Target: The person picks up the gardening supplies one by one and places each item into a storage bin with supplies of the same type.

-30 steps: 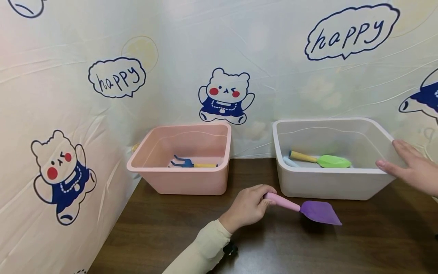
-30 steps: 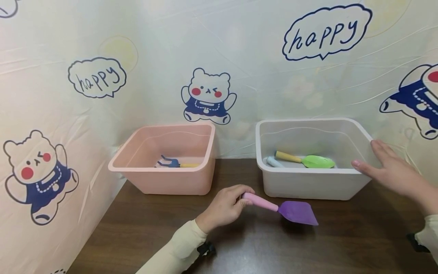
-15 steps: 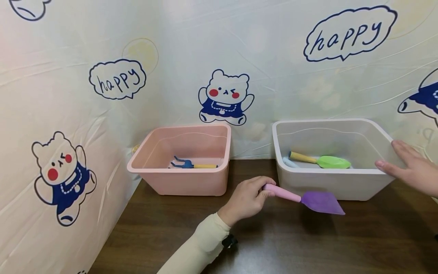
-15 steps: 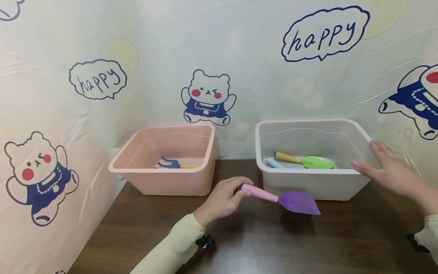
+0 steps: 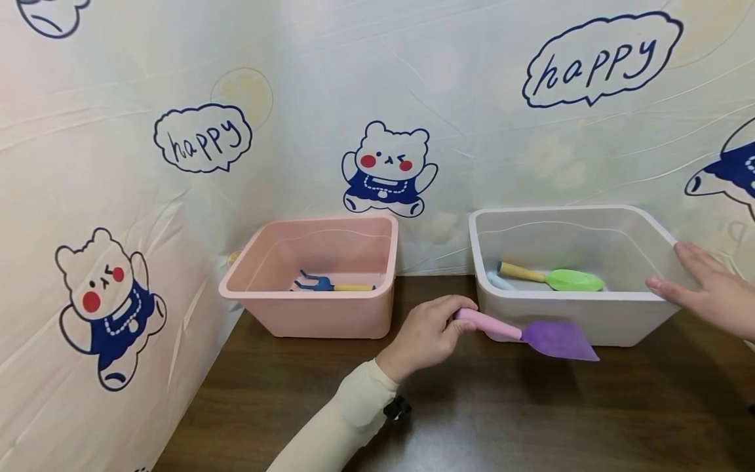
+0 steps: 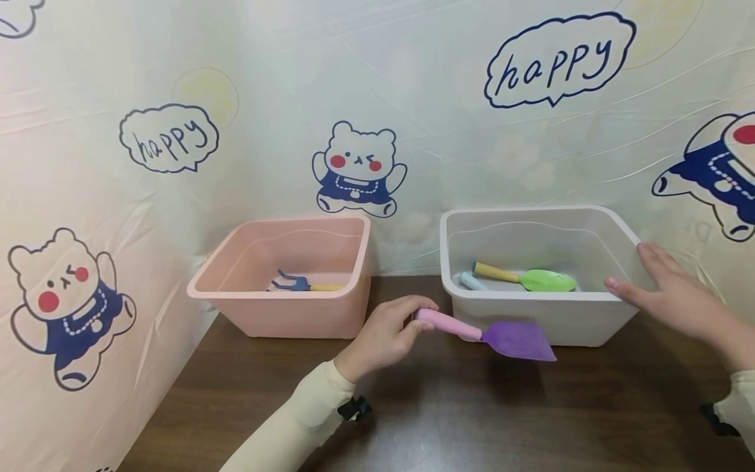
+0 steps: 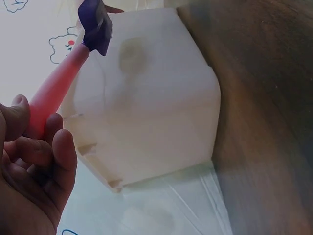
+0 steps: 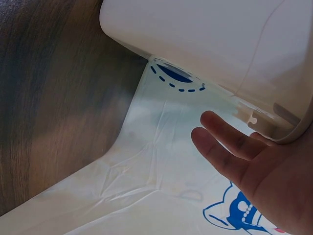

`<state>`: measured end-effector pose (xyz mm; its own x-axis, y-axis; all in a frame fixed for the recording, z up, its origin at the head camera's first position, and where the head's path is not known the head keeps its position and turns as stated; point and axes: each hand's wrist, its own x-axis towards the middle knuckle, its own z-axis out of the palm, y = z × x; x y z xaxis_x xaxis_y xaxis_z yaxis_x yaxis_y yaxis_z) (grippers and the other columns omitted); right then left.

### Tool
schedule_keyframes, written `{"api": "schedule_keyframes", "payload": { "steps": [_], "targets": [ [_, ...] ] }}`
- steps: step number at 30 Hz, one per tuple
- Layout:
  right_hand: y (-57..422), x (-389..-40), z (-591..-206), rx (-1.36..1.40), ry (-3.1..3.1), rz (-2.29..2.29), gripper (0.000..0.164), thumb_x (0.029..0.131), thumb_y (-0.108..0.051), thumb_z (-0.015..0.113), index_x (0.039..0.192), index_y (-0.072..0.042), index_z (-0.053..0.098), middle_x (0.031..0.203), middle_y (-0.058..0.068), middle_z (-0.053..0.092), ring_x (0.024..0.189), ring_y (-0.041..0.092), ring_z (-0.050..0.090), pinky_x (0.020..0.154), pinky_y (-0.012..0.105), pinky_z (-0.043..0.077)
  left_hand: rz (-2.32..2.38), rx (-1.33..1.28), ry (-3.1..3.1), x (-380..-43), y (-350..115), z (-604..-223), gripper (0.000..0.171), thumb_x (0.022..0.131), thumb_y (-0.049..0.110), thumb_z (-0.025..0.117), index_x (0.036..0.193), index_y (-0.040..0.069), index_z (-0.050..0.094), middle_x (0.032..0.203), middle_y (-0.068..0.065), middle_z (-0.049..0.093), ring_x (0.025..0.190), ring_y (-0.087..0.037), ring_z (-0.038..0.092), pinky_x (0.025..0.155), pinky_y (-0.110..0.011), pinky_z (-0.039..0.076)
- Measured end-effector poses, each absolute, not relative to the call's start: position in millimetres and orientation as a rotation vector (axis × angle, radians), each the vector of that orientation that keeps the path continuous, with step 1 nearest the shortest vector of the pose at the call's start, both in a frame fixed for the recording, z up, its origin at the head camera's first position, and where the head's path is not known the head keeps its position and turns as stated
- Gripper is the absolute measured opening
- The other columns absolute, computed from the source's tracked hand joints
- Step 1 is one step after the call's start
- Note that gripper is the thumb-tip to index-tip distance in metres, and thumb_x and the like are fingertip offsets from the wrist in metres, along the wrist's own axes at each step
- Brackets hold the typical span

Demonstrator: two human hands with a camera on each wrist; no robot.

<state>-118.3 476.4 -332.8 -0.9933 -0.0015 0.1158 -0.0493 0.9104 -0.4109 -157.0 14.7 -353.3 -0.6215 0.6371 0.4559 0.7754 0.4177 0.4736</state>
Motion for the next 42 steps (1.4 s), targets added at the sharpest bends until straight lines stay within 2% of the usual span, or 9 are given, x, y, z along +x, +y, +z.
{"api": "schedule_keyframes", "payload": {
  "steps": [10, 24, 34, 42],
  "targets": [
    [476.9, -118.1, -333.5, 0.048, -2.951, 0.658, 0.092, 0.103, -0.041, 0.053, 0.153, 0.013, -0.003, 0.156, 0.04, -0.009, 0.143, 0.058, -0.01, 0.109, 0.072, -0.006, -1.052, -1.256, -2.473, -158.6, 15.2, -345.7, 0.025, 0.098, 0.025, 0.067, 0.119, 0.012, 0.067, 0.099, 0.006, 0.063, 0.081, -0.007, 0.054, 0.073, -0.017, 0.045],
    [477.3, -117.9, -335.2, 0.065, -2.932, 0.67, 0.091, 0.103, -0.039, 0.053, 0.153, 0.013, -0.002, 0.157, 0.039, -0.009, 0.143, 0.056, -0.012, 0.11, 0.07, -0.008, -1.089, -1.266, -2.44, -164.2, 16.4, -338.4, 0.026, 0.1, 0.026, 0.064, 0.121, 0.012, 0.066, 0.111, 0.003, 0.066, 0.086, -0.008, 0.056, 0.075, -0.017, 0.046],
    [476.4, -116.7, -331.4, 0.014, -2.98, 0.667, 0.095, 0.104, -0.044, 0.051, 0.152, 0.01, -0.01, 0.156, 0.038, -0.014, 0.143, 0.056, -0.015, 0.107, 0.073, -0.007, -1.074, -1.257, -2.342, -168.4, 18.2, -334.1, 0.024, 0.098, 0.024, 0.067, 0.116, 0.008, 0.067, 0.108, -0.001, 0.068, 0.088, -0.011, 0.058, 0.08, -0.022, 0.047],
    [475.8, -116.7, -330.0, -0.001, -2.989, 0.666, 0.095, 0.104, -0.045, 0.05, 0.153, 0.01, -0.011, 0.156, 0.038, -0.015, 0.142, 0.057, -0.014, 0.106, 0.074, -0.006, -1.07, -1.249, -2.344, -170.8, 18.9, -332.1, 0.024, 0.099, 0.025, 0.067, 0.117, 0.01, 0.067, 0.108, 0.001, 0.068, 0.089, -0.011, 0.058, 0.082, -0.022, 0.047]
  ]
}}
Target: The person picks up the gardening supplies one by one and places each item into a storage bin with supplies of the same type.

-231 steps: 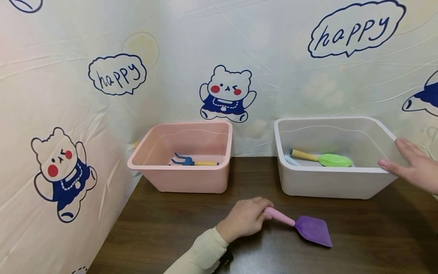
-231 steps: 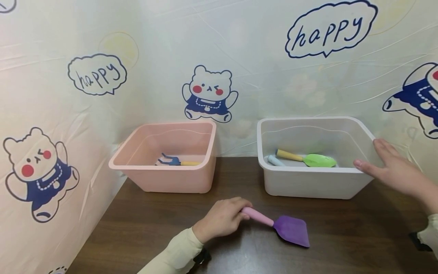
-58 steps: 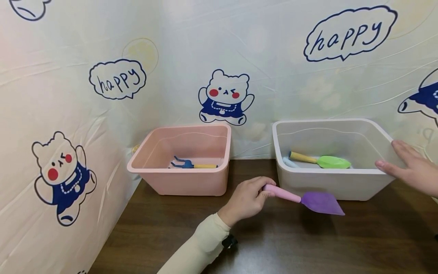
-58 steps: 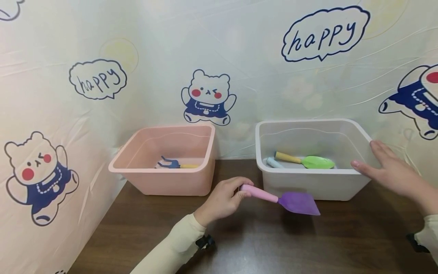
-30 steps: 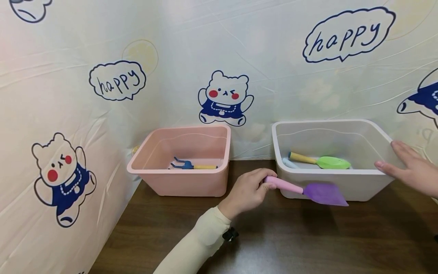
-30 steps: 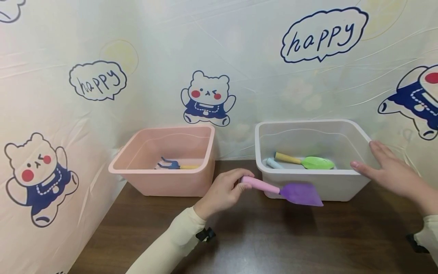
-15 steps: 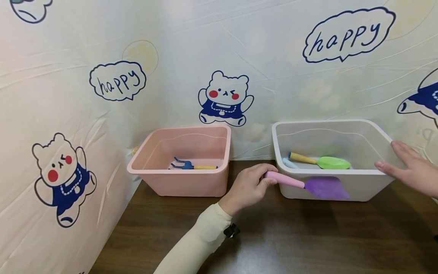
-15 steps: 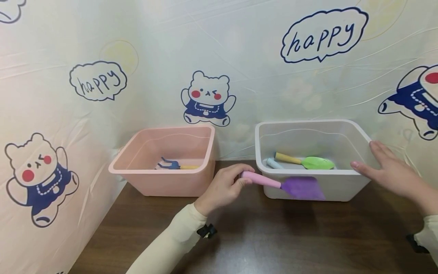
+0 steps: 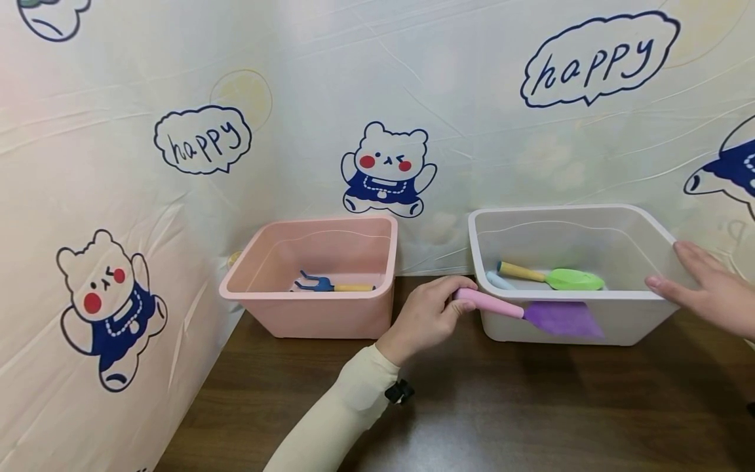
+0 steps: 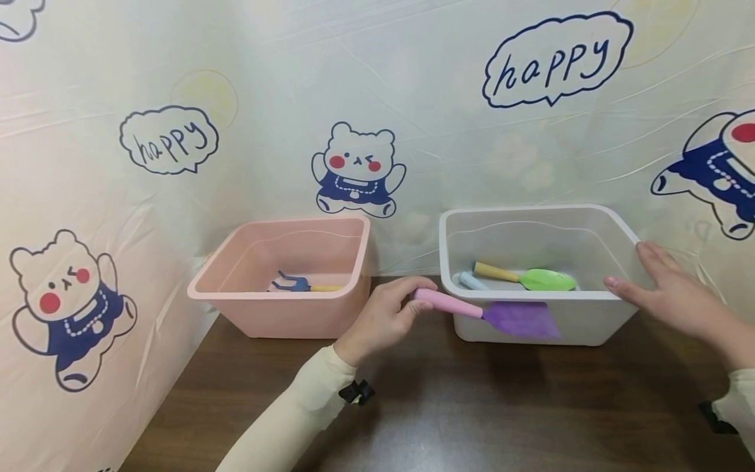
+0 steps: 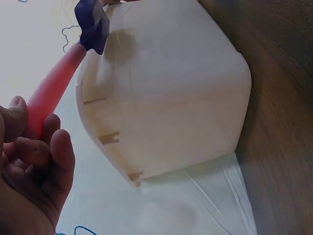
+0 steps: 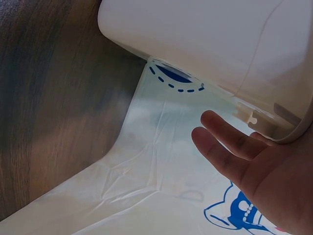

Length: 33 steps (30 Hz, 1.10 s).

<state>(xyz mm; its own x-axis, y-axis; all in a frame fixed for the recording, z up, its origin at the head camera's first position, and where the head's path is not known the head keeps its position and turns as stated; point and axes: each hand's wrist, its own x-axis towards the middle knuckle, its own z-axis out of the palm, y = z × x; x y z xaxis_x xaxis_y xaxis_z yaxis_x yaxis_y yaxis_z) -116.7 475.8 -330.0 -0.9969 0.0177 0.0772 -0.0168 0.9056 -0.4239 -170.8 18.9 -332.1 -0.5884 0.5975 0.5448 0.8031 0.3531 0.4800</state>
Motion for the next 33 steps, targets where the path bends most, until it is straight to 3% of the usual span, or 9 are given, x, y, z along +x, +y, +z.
{"api": "schedule_keyframes", "payload": {
  "steps": [13, 33],
  "targets": [
    [478.1, -118.7, -335.6, 0.034, -2.97, 0.658, 0.094, 0.103, -0.042, 0.052, 0.152, 0.013, -0.005, 0.155, 0.04, -0.01, 0.143, 0.057, -0.012, 0.109, 0.072, -0.006, -1.086, -1.285, -2.313, -172.5, 19.9, -326.7, 0.023, 0.099, 0.023, 0.066, 0.117, 0.009, 0.067, 0.101, 0.001, 0.066, 0.084, -0.011, 0.055, 0.075, -0.021, 0.044],
    [479.2, -118.7, -334.1, 0.058, -2.948, 0.682, 0.092, 0.103, -0.041, 0.052, 0.153, 0.012, -0.004, 0.157, 0.039, -0.01, 0.144, 0.056, -0.012, 0.11, 0.069, -0.008, -1.094, -1.366, -2.239, -167.7, 19.1, -318.0, 0.022, 0.099, 0.019, 0.066, 0.118, 0.007, 0.067, 0.105, -0.001, 0.067, 0.086, -0.012, 0.056, 0.076, -0.02, 0.045]
  ]
}}
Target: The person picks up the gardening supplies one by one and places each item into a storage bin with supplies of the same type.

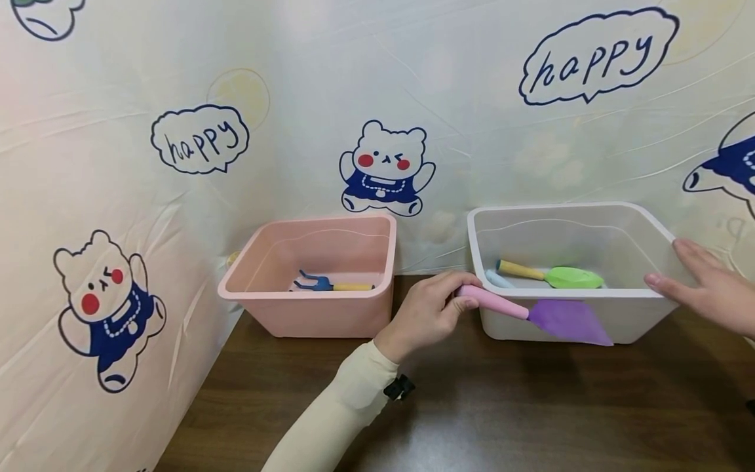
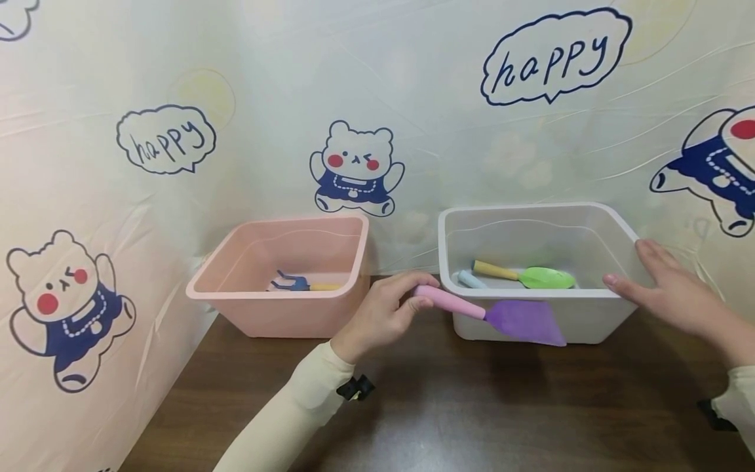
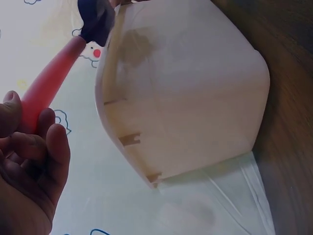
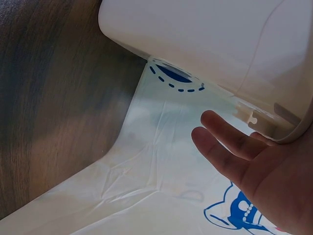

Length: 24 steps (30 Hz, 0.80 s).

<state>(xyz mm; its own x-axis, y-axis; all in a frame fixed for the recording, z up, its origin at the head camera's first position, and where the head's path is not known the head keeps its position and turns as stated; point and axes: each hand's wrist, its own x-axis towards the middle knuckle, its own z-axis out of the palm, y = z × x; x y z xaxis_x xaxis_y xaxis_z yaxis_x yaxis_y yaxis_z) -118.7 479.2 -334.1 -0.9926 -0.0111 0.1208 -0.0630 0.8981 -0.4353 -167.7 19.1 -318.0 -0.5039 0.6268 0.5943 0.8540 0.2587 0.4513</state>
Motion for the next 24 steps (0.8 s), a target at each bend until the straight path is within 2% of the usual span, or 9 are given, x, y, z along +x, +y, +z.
{"api": "schedule_keyframes", "payload": {
  "steps": [6, 15, 24],
  "targets": [
    [478.6, -119.3, -332.8, 0.054, -2.95, 0.673, 0.092, 0.103, -0.041, 0.052, 0.153, 0.012, -0.005, 0.157, 0.038, -0.01, 0.143, 0.056, -0.012, 0.109, 0.07, -0.007, -1.155, -1.348, -2.185, -169.7, 18.2, -313.4, 0.023, 0.098, 0.016, 0.068, 0.118, 0.006, 0.067, 0.114, -0.005, 0.069, 0.096, -0.014, 0.06, 0.087, -0.021, 0.048],
    [479.3, -117.2, -336.3, 0.061, -2.933, 0.707, 0.092, 0.103, -0.039, 0.054, 0.154, 0.012, -0.004, 0.158, 0.037, -0.01, 0.144, 0.055, -0.012, 0.11, 0.068, -0.01, -1.231, -1.238, -2.147, -179.9, 20.3, -308.4, 0.022, 0.097, 0.017, 0.067, 0.116, 0.005, 0.068, 0.103, -0.004, 0.067, 0.089, -0.014, 0.057, 0.08, -0.025, 0.047],
    [475.5, -118.3, -332.0, 0.04, -2.963, 0.66, 0.092, 0.104, -0.041, 0.052, 0.152, 0.013, -0.005, 0.155, 0.04, -0.01, 0.143, 0.057, -0.012, 0.11, 0.07, -0.007, -1.396, -1.092, -2.203, -188.2, 24.7, -303.7, 0.025, 0.1, 0.019, 0.063, 0.12, 0.005, 0.067, 0.087, -0.002, 0.06, 0.077, -0.014, 0.053, 0.065, -0.025, 0.045]
  ]
}}
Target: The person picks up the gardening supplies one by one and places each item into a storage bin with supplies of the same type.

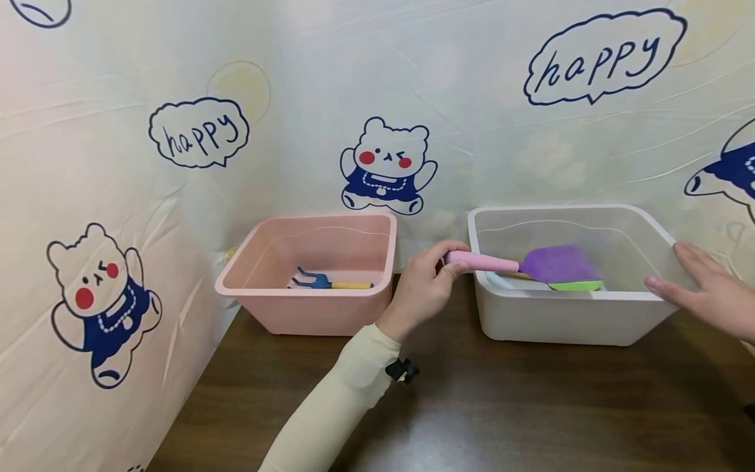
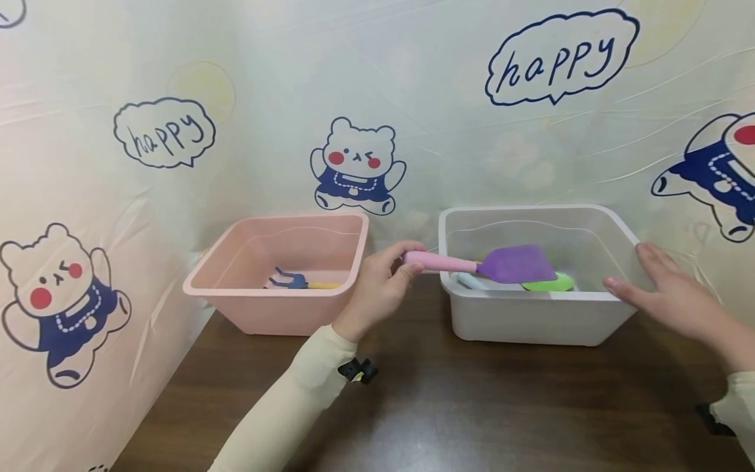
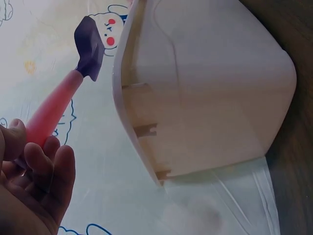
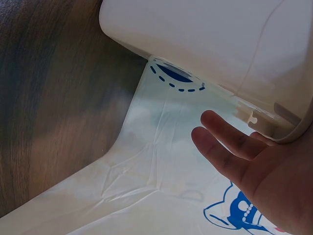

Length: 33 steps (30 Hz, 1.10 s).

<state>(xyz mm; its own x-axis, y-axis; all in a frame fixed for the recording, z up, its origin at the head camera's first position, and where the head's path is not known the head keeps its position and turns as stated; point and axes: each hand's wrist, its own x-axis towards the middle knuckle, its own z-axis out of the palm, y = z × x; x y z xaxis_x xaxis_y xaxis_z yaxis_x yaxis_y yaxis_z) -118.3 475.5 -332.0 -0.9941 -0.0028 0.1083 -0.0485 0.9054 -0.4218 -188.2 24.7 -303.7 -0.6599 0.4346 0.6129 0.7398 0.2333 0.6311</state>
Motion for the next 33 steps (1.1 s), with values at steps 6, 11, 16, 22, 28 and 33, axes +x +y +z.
{"api": "schedule_keyframes", "payload": {
  "steps": [6, 11, 16, 22, 28, 33],
  "targets": [
    [479.6, -120.4, -335.1, 0.029, -2.963, 0.668, 0.093, 0.103, -0.042, 0.052, 0.153, 0.011, -0.006, 0.156, 0.04, -0.01, 0.143, 0.057, -0.011, 0.109, 0.072, -0.006, -1.411, -1.059, -2.204, -193.9, 30.4, -299.9, 0.025, 0.1, 0.019, 0.063, 0.119, 0.003, 0.067, 0.084, -0.003, 0.06, 0.072, -0.016, 0.053, 0.061, -0.025, 0.044],
    [480.0, -119.9, -334.4, 0.026, -2.967, 0.667, 0.093, 0.103, -0.042, 0.052, 0.153, 0.01, -0.007, 0.156, 0.04, -0.01, 0.143, 0.058, -0.011, 0.108, 0.073, -0.005, -1.417, -1.013, -2.235, -198.2, 37.7, -296.4, 0.025, 0.101, 0.019, 0.063, 0.12, 0.004, 0.068, 0.079, -0.002, 0.057, 0.069, -0.016, 0.052, 0.059, -0.025, 0.042],
    [479.6, -119.4, -333.6, 0.017, -2.978, 0.656, 0.094, 0.104, -0.043, 0.051, 0.154, 0.01, -0.008, 0.156, 0.04, -0.01, 0.142, 0.059, -0.01, 0.107, 0.075, -0.003, -1.475, -0.953, -2.305, -202.1, 45.5, -294.1, 0.024, 0.101, 0.018, 0.064, 0.122, 0.007, 0.068, 0.082, -0.002, 0.059, 0.07, -0.018, 0.053, 0.058, -0.024, 0.041],
    [480.3, -120.4, -333.2, 0.006, -2.988, 0.66, 0.094, 0.104, -0.044, 0.051, 0.153, 0.009, -0.009, 0.155, 0.04, -0.012, 0.142, 0.059, -0.011, 0.106, 0.075, -0.003, -1.596, -0.91, -2.334, -206.9, 54.0, -293.2, 0.024, 0.101, 0.02, 0.065, 0.121, 0.008, 0.069, 0.091, -0.002, 0.062, 0.073, -0.019, 0.056, 0.057, -0.025, 0.044],
    [481.7, -120.1, -333.1, 0.023, -2.974, 0.681, 0.093, 0.104, -0.044, 0.05, 0.154, 0.01, -0.006, 0.156, 0.04, -0.01, 0.142, 0.059, -0.01, 0.107, 0.074, -0.003, -1.908, -0.832, -2.32, -218.2, 62.5, -294.5, 0.025, 0.1, 0.025, 0.066, 0.119, 0.009, 0.07, 0.09, -0.001, 0.066, 0.061, -0.022, 0.056, 0.054, -0.029, 0.051],
    [480.8, -119.7, -331.9, 0.005, -2.991, 0.679, 0.094, 0.104, -0.045, 0.051, 0.154, 0.009, -0.007, 0.156, 0.04, -0.01, 0.141, 0.06, -0.01, 0.105, 0.077, 0.0, -2.078, -0.741, -2.331, -227.3, 71.2, -293.4, 0.02, 0.099, 0.026, 0.068, 0.114, 0.013, 0.072, 0.092, -0.001, 0.07, 0.061, -0.02, 0.054, 0.057, -0.03, 0.054]
  ]
}}
